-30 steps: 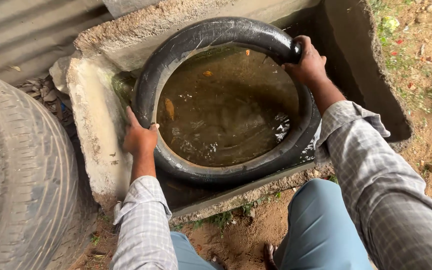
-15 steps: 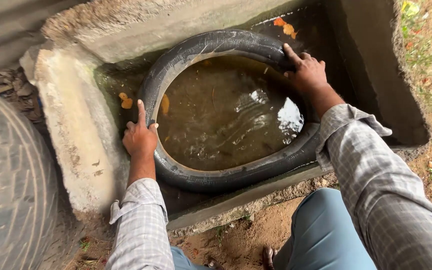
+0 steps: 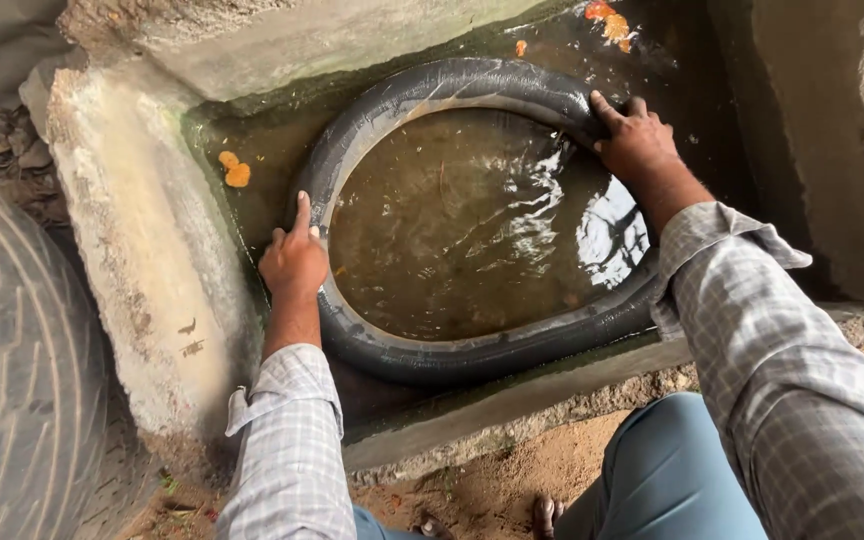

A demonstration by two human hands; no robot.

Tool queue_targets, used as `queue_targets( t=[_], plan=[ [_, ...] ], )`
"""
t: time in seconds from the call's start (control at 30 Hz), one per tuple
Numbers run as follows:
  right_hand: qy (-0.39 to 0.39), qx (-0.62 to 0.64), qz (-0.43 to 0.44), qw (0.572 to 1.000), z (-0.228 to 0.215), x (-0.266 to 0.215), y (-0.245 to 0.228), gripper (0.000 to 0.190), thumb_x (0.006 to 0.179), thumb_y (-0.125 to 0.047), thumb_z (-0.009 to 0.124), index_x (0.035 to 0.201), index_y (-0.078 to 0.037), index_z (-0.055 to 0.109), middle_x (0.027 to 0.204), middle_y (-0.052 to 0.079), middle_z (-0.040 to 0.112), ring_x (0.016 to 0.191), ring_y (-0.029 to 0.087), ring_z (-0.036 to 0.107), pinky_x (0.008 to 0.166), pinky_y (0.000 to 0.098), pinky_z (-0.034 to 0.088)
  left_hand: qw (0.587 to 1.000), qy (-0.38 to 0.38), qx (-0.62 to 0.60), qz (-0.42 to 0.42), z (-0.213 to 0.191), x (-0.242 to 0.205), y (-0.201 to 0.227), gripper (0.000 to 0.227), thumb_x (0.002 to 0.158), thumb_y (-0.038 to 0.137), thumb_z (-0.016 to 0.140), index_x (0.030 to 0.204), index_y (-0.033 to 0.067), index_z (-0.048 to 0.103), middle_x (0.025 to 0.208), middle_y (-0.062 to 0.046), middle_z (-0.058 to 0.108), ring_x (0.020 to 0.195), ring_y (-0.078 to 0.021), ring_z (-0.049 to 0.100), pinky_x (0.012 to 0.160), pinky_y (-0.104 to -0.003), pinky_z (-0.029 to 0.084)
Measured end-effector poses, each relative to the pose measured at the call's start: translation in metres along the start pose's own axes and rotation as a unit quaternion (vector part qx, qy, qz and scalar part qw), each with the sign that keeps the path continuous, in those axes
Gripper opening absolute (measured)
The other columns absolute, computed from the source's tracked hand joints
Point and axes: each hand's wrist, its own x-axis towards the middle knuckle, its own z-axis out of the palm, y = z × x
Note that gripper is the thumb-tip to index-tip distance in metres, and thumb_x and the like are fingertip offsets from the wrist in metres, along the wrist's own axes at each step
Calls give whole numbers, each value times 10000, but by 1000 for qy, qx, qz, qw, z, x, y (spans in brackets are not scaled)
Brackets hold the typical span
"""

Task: The person submerges a tire inner tube in a water-filled concrete trough, rotating and pressing it under water to check for air bubbles, then lifts the tube out of the trough, carries it across the yard, and sits pressing along its edge near a basin.

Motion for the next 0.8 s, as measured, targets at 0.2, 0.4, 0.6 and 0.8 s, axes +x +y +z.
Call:
queue_targets(
  t=[0.2, 0.4, 0.6, 0.8],
  plan=[
    [-5, -19, 4, 1000, 7, 5, 0, 810, 942, -298, 721, 1635, -424, 319, 1487, 211, 368, 1316, 428, 480, 1070, 482, 466, 998, -49, 10, -28, 2, 11, 7, 672, 1028, 347, 509, 1613, 483, 206, 1329, -188, 609, 1165, -382, 631, 987, -526, 487],
    [-29, -32, 20, 999, 5, 9, -6, 814, 927, -298, 730, 1621, -445, 330, 1457, 190, 399, 1338, 412, 469, 1044, 496, 488, 997, -66, 17, -39, 12, 24, 7, 704, 1011, 321, 533, 1618, 492, 220, 1361, -192, 605, 1195, -376, 633, 1006, -504, 493],
    [-7, -33, -3, 999, 22, 15, -2, 801, 895, -302, 756, 1588, -456, 386, 1566, 220, 309, 1356, 426, 440, 1039, 496, 479, 994, -87, 10, -59, 5, 22, 2, 677, 1025, 379, 531, 1611, 505, 216, 1364, -174, 610, 1213, -362, 625, 1024, -491, 485],
    [-15, -20, 5, 1000, 26, 18, 3, 814, 915, -301, 737, 1631, -427, 372, 1521, 201, 381, 1358, 421, 458, 1097, 487, 451, 993, -96, 7, -64, -2, 18, 7, 651, 1049, 358, 489, 1612, 507, 198, 1368, -148, 610, 1223, -342, 620, 1031, -501, 475]
  ],
)
